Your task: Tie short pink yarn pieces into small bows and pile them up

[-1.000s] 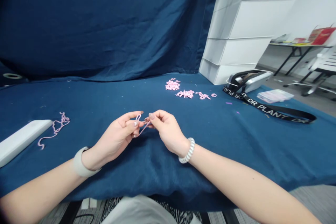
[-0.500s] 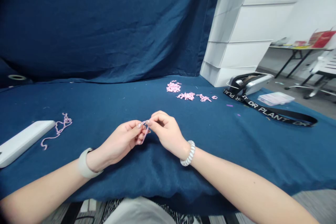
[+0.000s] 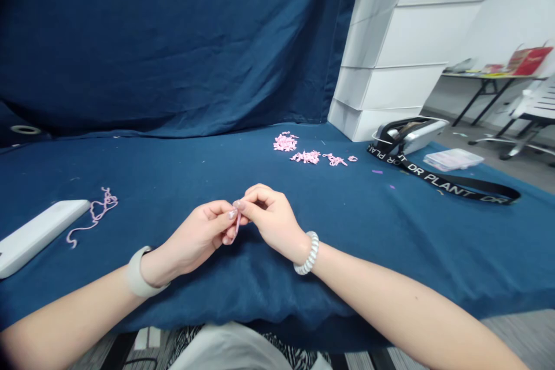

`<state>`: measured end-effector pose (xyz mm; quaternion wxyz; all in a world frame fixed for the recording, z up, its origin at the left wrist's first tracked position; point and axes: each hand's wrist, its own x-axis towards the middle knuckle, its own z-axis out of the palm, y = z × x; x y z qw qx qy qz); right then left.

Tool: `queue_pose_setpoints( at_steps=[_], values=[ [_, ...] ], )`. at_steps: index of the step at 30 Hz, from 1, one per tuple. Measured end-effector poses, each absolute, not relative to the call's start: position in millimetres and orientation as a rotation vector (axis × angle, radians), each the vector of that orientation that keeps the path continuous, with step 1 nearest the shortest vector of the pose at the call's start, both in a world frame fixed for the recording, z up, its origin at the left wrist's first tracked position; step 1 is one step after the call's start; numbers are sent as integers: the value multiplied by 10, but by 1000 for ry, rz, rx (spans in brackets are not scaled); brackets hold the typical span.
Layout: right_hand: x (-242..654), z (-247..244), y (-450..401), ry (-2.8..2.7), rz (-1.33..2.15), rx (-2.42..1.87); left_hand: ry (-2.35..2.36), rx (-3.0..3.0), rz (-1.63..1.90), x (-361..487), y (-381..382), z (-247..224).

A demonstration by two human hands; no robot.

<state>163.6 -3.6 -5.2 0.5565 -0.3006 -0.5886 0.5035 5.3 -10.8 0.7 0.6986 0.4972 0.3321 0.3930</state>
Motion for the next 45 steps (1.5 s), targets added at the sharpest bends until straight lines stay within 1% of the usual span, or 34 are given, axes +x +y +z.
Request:
queue_pose_setpoints(
  at_steps=[8,18,30,34,38,45],
  values=[
    [1666,-31,-16,-1350,1334,-647,803,1169,864,30,-89,12],
    [1717,-38,42,-1426,1384,-704,823,1190,830,3,-92,20],
    [1774,-93,100,-1625,1329,-528,793,1077,943,42,-132,105],
    [1746,-58,53,-1588,1314,-580,800,1082,944,45,-124,103],
    [1741,-28,20,-1620,1207,-687,804,1116,913,41,-124,93],
    [1796,12,18,-1693,1130,-667,770,1090,831,-8,-104,101]
  ],
)
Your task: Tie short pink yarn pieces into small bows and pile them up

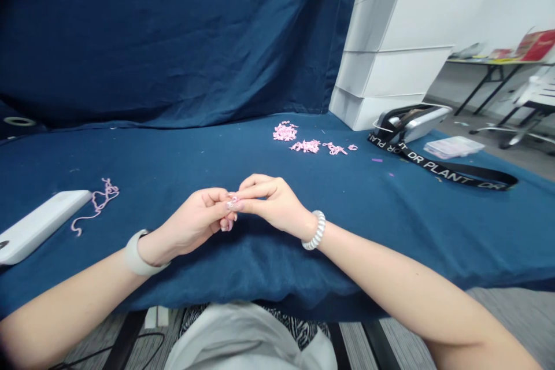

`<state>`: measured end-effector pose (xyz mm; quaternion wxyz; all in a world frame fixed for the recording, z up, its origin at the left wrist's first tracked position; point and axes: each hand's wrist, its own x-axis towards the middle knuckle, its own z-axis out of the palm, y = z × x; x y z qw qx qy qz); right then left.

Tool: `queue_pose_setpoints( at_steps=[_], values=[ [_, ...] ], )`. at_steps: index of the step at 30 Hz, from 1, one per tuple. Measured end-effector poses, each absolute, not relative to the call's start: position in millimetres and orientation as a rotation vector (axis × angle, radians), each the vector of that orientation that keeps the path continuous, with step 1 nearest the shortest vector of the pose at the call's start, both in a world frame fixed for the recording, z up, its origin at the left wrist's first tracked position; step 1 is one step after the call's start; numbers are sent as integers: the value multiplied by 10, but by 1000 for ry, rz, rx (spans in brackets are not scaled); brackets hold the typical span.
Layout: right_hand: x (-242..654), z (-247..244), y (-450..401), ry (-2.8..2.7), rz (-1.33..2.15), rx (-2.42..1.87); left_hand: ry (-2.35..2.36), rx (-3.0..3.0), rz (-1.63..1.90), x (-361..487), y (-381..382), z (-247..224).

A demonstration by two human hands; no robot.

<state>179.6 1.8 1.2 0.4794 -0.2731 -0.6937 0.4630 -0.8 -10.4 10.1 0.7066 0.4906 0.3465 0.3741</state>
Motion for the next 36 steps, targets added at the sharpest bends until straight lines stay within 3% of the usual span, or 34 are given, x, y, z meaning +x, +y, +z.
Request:
queue_pose_setpoints(
  at_steps=[12,25,36],
  values=[
    [1776,-4,-13,-1593,1125,-642,760,1073,787,-27,-78,127],
    [1795,1,25,-1533,1453,-529,714,1033,708,-10,-159,140],
    [1789,73,-82,-1588,1406,-529,697,1254,695,-26,-159,72]
  ],
)
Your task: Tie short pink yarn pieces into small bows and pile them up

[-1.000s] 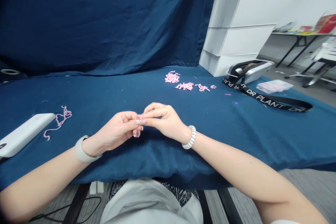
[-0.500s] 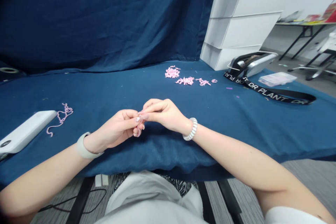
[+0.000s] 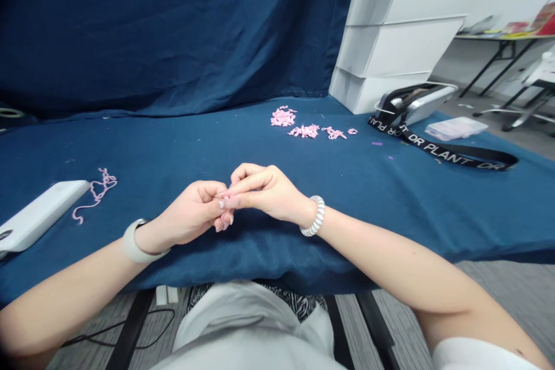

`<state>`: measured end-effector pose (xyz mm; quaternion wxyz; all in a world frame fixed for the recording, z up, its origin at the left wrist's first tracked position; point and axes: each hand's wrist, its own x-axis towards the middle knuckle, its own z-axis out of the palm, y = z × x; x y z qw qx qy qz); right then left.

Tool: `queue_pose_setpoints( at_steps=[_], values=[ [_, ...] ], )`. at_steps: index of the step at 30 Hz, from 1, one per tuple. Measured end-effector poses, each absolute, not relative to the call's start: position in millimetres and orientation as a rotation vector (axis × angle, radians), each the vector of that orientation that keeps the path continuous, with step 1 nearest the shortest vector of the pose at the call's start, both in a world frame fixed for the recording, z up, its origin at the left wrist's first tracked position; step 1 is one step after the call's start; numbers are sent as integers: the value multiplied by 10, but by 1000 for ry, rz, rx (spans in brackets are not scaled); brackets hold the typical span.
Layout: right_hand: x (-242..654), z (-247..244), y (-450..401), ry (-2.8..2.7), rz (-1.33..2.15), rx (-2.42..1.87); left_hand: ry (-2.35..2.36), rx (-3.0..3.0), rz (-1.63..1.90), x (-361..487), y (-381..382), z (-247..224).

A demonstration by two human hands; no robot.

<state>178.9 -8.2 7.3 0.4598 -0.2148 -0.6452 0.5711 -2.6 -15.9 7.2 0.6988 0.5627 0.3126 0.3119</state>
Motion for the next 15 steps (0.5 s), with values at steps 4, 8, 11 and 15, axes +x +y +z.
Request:
queue_pose_setpoints(
  at_steps=[4,8,11,15],
  values=[
    [1789,83,-91,-1623,1370,-522,672,1271,688,-27,-177,54],
    [1787,58,-86,-1651,1290,-538,679,1277,700,-19,-182,49],
    [1791,37,-81,-1687,1200,-555,686,1290,703,-16,-169,48],
    [1801,39,-75,-1757,1135,-523,705,1289,690,-13,-143,45]
  ],
)
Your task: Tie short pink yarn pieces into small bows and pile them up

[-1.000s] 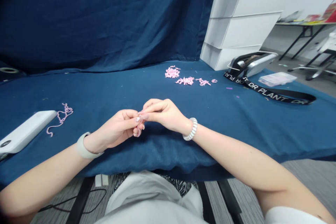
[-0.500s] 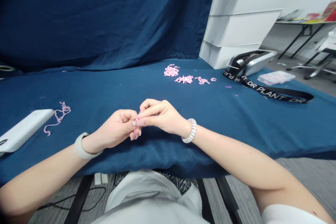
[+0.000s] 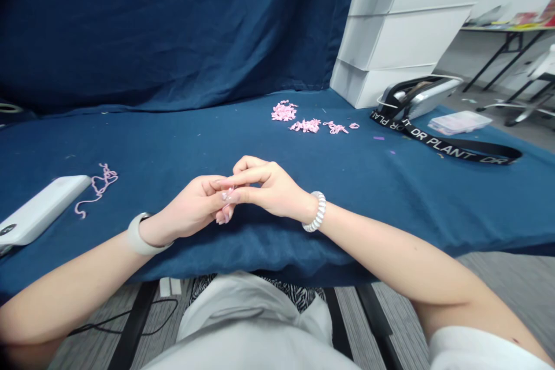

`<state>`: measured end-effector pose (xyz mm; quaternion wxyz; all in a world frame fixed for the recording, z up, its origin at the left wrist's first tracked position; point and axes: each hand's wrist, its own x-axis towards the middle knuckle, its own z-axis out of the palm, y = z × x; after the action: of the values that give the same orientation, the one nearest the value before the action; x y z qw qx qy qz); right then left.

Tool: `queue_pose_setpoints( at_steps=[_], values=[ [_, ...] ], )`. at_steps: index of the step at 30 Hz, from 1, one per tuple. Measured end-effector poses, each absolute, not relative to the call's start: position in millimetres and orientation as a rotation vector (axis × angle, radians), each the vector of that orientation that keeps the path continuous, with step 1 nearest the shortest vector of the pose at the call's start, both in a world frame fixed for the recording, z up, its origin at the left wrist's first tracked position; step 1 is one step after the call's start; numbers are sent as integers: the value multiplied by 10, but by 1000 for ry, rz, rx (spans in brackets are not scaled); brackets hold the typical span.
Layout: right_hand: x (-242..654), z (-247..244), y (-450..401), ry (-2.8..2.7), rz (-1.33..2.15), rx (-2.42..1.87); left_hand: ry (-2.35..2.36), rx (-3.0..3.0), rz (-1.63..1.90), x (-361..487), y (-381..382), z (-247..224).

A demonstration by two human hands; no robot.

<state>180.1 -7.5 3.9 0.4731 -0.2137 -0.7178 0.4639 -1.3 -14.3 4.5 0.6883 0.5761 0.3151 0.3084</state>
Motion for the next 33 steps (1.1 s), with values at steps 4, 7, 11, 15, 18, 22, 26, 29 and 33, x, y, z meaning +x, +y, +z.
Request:
queue_pose_setpoints(
  at_steps=[4,7,11,15,18,22,26,29,33],
  values=[
    [1797,48,-63,-1749,1127,-548,750,1251,698,-7,-126,50],
    [1787,25,-39,-1678,1145,-576,710,1165,725,-10,-117,60],
    [1782,-20,5,-1570,1181,-590,647,1068,708,-21,-111,88],
    [1784,-27,13,-1554,1181,-623,701,1016,654,-20,-113,123],
    [1783,-19,-4,-1575,1235,-610,730,972,592,-11,-115,122],
    [1774,-20,-19,-1635,1226,-604,739,919,555,5,-118,91],
    [1768,-26,-15,-1592,1323,-576,766,940,594,22,-132,82],
    [1776,-25,-3,-1454,1484,-553,760,959,642,34,-142,80],
    [1788,-23,11,-1278,1612,-613,751,997,664,39,-141,67]
  ],
)
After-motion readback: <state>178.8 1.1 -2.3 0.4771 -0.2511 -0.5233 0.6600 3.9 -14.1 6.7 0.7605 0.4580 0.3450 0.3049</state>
